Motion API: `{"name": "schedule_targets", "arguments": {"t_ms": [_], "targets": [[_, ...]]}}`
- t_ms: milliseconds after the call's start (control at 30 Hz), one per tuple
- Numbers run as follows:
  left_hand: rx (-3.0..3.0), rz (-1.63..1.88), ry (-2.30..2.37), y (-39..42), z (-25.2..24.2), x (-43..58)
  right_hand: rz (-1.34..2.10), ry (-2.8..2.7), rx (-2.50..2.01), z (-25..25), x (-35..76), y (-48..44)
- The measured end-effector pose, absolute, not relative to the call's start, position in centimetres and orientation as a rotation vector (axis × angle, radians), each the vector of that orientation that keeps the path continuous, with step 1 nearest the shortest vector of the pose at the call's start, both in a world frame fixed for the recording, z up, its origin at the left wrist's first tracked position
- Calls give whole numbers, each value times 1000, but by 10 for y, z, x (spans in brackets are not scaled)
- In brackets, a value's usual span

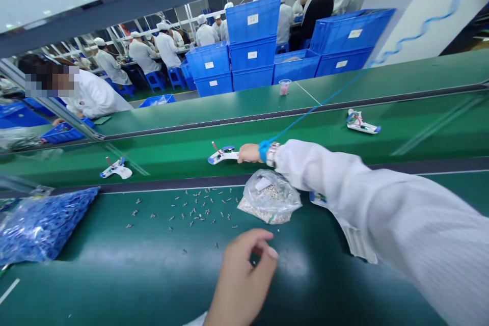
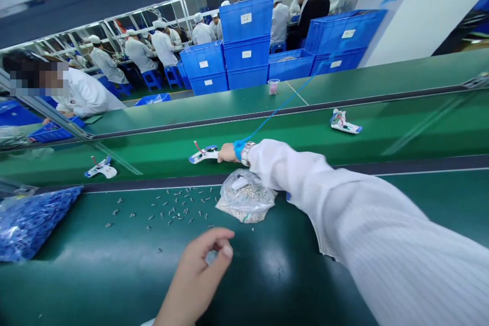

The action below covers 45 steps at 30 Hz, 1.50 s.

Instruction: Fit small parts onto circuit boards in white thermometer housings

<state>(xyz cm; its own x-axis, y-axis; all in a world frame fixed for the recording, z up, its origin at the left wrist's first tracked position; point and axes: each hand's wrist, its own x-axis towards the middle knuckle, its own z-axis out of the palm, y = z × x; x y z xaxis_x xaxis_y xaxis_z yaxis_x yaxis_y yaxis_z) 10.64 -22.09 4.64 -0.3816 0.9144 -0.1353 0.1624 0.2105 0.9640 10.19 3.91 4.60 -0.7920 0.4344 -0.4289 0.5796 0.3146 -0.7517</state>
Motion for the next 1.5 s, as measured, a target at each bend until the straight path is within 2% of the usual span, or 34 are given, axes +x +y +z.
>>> {"name": "schedule_targets", "arguments": {"t_ms": [167, 333, 533, 700, 933, 1067, 1233, 1300, 1400, 1500], "targets": [[714, 1553, 1674, -207, 33, 100, -2029, 2123, 597, 53, 187, 15], [704, 1669, 1213, -200, 39, 113, -2303, 1822, 237, 65, 257, -33], [643, 1486, 1066, -206, 54, 127, -2047, 1940, 2, 82, 285, -47], [676, 1157, 1083, -213, 57, 126, -1769, 2112, -174, 89, 288, -43], [743, 832, 1002, -212, 62, 120, -1557, 2186, -132, 106, 286, -46], [678, 1018, 990, -215, 62, 116, -1605, 2148, -74, 99, 287, -46], [620, 1381, 907, -217, 67, 114, -2032, 1807, 5, 71, 285, -69], [602, 1467, 872, -217, 69, 117, -2105, 1809, -38, 62, 284, -81], [535, 1551, 810, -216, 71, 124, -1973, 2101, 13, 54, 282, -89], [464, 1606, 737, -216, 72, 131, -1730, 2540, 434, 53, 284, -82]]}}
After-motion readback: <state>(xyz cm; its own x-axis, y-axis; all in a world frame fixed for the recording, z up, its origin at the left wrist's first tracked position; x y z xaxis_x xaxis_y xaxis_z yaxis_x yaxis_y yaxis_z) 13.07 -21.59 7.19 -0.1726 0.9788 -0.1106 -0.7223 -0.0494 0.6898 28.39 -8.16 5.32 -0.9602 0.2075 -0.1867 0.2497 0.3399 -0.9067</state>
